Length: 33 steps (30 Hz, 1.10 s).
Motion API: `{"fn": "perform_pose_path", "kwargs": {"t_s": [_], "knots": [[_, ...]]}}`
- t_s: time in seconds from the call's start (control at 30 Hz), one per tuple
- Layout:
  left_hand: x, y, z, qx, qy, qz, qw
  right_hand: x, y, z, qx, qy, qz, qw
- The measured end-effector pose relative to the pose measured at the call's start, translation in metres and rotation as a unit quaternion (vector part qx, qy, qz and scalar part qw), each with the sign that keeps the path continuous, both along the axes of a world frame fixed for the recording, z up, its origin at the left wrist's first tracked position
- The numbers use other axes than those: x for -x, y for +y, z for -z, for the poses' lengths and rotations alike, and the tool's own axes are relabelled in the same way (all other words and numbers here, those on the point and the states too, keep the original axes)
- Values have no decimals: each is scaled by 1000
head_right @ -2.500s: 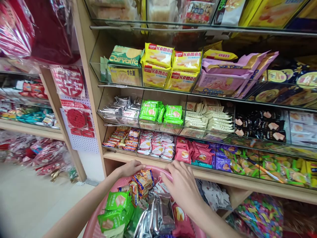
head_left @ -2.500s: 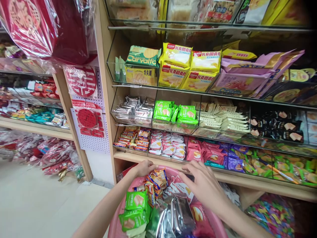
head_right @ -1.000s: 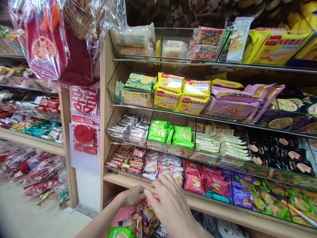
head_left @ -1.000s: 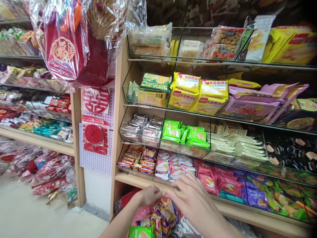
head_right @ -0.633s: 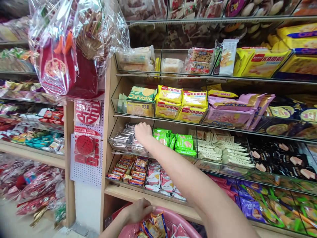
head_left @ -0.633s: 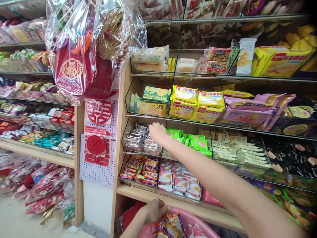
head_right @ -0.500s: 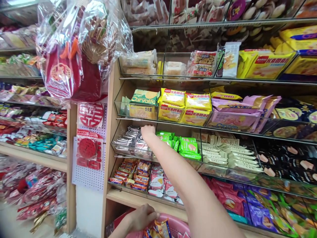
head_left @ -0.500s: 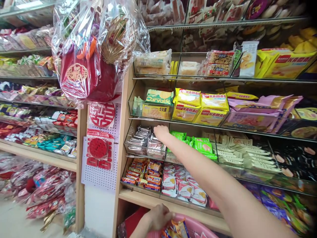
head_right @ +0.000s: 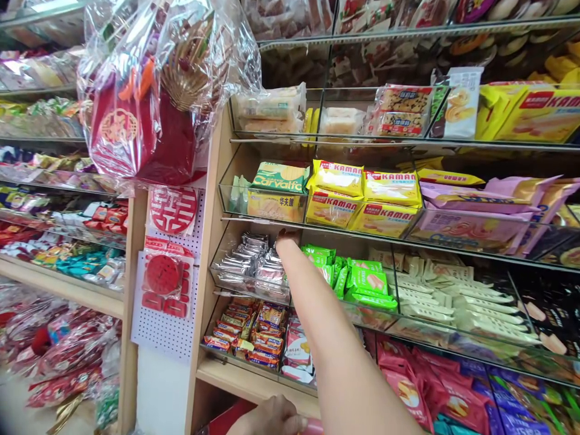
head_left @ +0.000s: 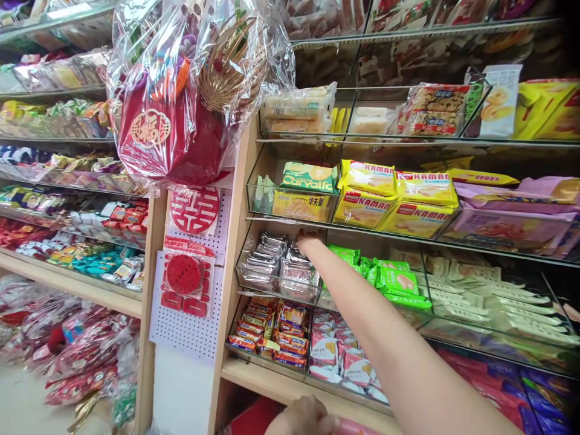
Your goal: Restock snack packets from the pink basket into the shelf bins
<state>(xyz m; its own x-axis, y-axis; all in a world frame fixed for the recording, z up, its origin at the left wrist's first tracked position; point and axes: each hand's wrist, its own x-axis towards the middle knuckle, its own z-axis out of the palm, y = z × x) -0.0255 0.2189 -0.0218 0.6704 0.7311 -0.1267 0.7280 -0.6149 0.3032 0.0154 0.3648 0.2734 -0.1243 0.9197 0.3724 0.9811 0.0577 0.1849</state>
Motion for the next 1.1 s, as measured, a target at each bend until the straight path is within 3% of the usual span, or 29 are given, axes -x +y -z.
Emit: {"fn": "perform_pose_path", "kwargs": {"t_s": [0.13,0.4,0.57,0.8,1.1], "knots": [[5,-2,4,5,-72,-36,997,3,1,2,21,-27,57,998],[1,-1,-3,109,-104,-138,979,2,1,6,36,-41,67,996],[1,-1,-5,127,-125,-144,973,3,2,5,28,-34,71,996],[0,-3,-6,149,-141,-198,959,1,5,8,21,-24,53,998],[0,3,-3,152,-138,-199,958,-2,7,5,17,-22,43,999]]}}
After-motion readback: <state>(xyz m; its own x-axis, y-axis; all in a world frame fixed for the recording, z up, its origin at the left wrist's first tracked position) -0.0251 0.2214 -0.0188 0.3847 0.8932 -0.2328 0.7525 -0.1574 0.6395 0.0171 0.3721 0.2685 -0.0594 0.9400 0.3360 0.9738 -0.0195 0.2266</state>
